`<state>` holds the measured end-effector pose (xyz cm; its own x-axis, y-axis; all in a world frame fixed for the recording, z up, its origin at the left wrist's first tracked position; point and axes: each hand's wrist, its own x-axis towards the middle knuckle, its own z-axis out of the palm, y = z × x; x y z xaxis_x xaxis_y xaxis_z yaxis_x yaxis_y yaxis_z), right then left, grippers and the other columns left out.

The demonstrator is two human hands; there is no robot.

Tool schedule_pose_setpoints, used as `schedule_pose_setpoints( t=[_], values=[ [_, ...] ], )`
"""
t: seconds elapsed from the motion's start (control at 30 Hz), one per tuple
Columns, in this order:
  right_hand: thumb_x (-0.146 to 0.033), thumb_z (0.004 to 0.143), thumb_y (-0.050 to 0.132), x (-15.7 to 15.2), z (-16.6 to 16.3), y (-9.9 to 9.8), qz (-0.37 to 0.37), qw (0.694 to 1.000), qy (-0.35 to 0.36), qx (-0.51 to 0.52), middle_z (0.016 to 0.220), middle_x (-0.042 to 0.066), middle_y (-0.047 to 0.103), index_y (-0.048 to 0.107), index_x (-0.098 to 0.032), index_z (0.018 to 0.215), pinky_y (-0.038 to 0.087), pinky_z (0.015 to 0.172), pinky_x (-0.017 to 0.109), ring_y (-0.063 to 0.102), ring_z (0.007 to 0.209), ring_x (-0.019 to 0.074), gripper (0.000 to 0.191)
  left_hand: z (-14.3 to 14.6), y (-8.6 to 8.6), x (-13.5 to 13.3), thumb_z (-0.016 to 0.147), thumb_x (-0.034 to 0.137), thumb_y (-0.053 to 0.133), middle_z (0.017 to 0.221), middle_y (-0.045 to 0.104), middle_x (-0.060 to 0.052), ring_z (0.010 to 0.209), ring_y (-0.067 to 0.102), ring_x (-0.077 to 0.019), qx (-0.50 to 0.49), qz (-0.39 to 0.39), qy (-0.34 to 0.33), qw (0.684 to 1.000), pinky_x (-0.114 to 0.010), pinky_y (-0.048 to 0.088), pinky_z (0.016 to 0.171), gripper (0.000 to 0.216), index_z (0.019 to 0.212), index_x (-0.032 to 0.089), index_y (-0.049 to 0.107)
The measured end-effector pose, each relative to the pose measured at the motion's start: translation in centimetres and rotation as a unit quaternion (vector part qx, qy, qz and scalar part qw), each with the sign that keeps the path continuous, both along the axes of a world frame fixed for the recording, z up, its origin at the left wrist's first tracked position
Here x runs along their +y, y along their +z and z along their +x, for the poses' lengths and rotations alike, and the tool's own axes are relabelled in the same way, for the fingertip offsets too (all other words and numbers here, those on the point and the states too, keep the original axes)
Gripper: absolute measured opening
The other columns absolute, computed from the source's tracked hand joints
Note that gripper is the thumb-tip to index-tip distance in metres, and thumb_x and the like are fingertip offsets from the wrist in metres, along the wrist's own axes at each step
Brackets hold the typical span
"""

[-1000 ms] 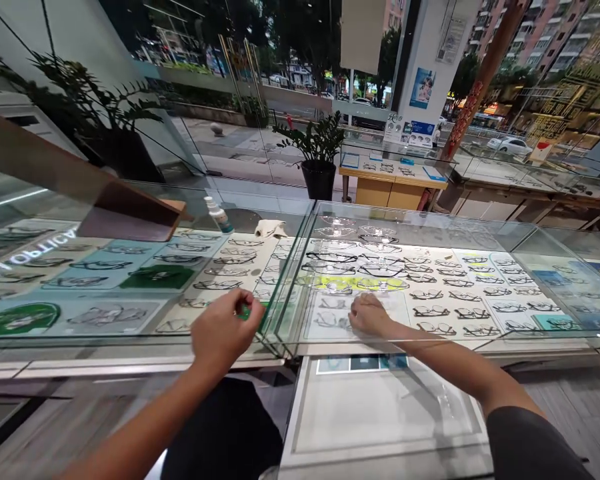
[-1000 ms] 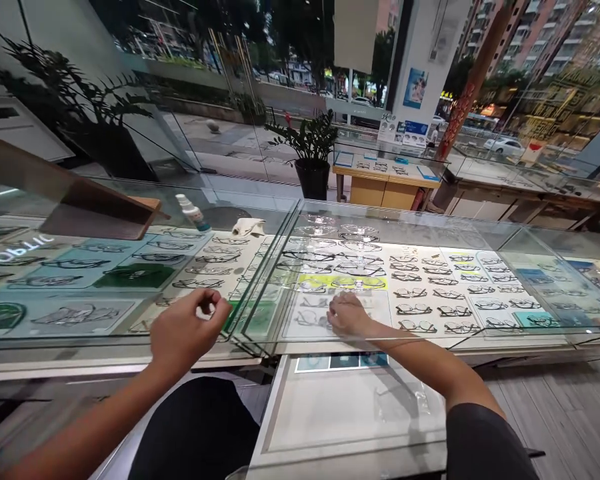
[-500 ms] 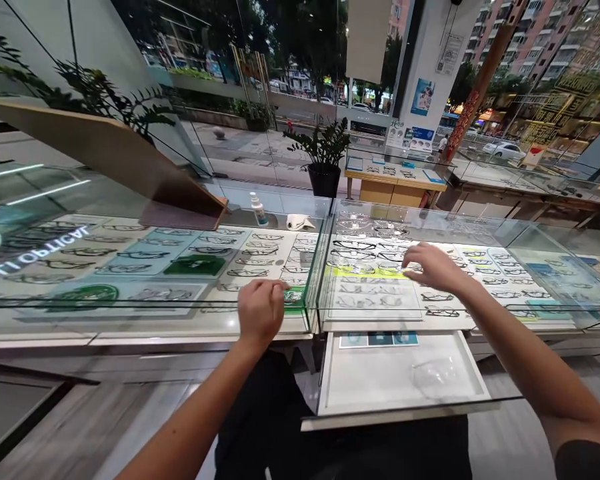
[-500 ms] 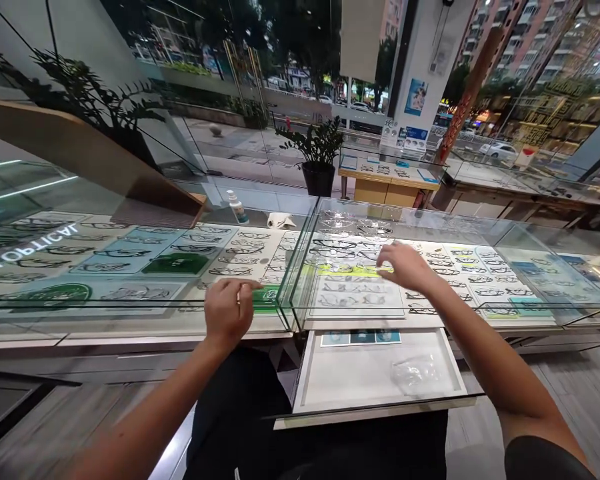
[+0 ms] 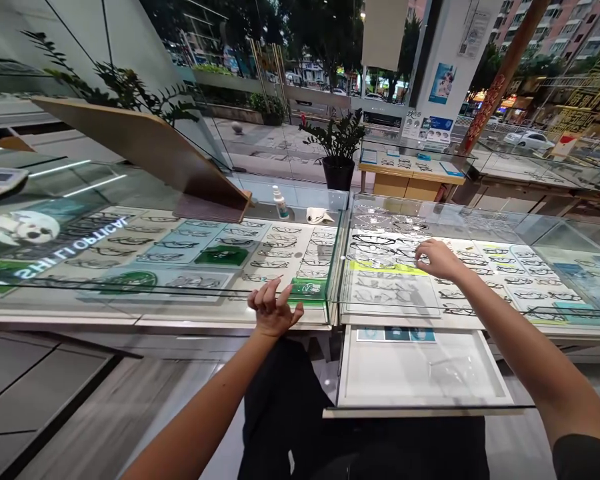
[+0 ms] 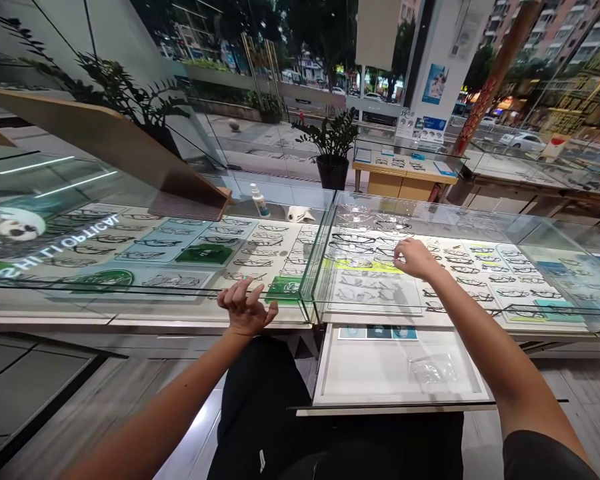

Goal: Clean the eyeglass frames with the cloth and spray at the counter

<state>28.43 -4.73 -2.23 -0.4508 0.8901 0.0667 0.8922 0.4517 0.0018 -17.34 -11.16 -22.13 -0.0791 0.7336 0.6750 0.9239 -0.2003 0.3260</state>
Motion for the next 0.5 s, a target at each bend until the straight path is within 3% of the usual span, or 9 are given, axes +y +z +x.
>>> schedule_pose_setpoints(
  t=[0.1,0.33,0.4,0.5],
  values=[
    [-0.022,0.089,0.059,0.0,-0.2,-0.5,0.010,1.000,-0.022,0.009,0.102,0.010,0.078,0.074,-0.019,0.086,0.043,0.097,0.040,0.065,0.105,0.0288,0.016,-0.6,-1.0,0.5,0.070,0.051,0.071,0.120,0.061,-0.018,0.122,0.051,-0.0403,0.029,0.030,-0.006,0.999,-0.061,0.024,0.109,0.044,0.103,0.025,0.061],
    [-0.022,0.087,0.055,-1.3,-0.2,-0.1,0.017,0.995,-0.028,0.090,0.091,0.010,0.077,0.071,-0.020,0.079,0.046,0.093,0.045,0.066,0.095,0.0299,0.018,-1.0,-1.6,1.3,0.072,0.048,0.071,0.119,0.058,-0.015,0.119,0.048,-0.0357,0.089,0.250,-0.063,0.962,-0.052,0.023,0.105,0.050,0.114,0.027,0.056],
    [-0.023,0.087,0.057,-2.4,0.0,0.7,-0.001,0.989,-0.017,0.149,0.092,0.010,0.077,0.070,-0.021,0.078,0.048,0.092,0.044,0.067,0.095,0.0292,0.016,-0.9,-1.4,1.3,0.071,0.046,0.072,0.122,0.057,-0.015,0.119,0.047,-0.0355,0.103,0.263,-0.071,0.957,-0.051,0.024,0.104,0.053,0.117,0.027,0.054],
    [-0.032,0.090,0.062,-5.1,0.5,1.1,-0.079,0.965,0.069,0.241,0.095,0.008,0.077,0.074,-0.022,0.083,0.052,0.093,0.041,0.070,0.102,0.0275,0.017,-0.9,-1.2,1.0,0.070,0.046,0.072,0.121,0.056,-0.015,0.118,0.047,-0.0358,0.097,0.242,-0.068,0.963,-0.052,0.023,0.105,0.054,0.117,0.027,0.053]
  ],
)
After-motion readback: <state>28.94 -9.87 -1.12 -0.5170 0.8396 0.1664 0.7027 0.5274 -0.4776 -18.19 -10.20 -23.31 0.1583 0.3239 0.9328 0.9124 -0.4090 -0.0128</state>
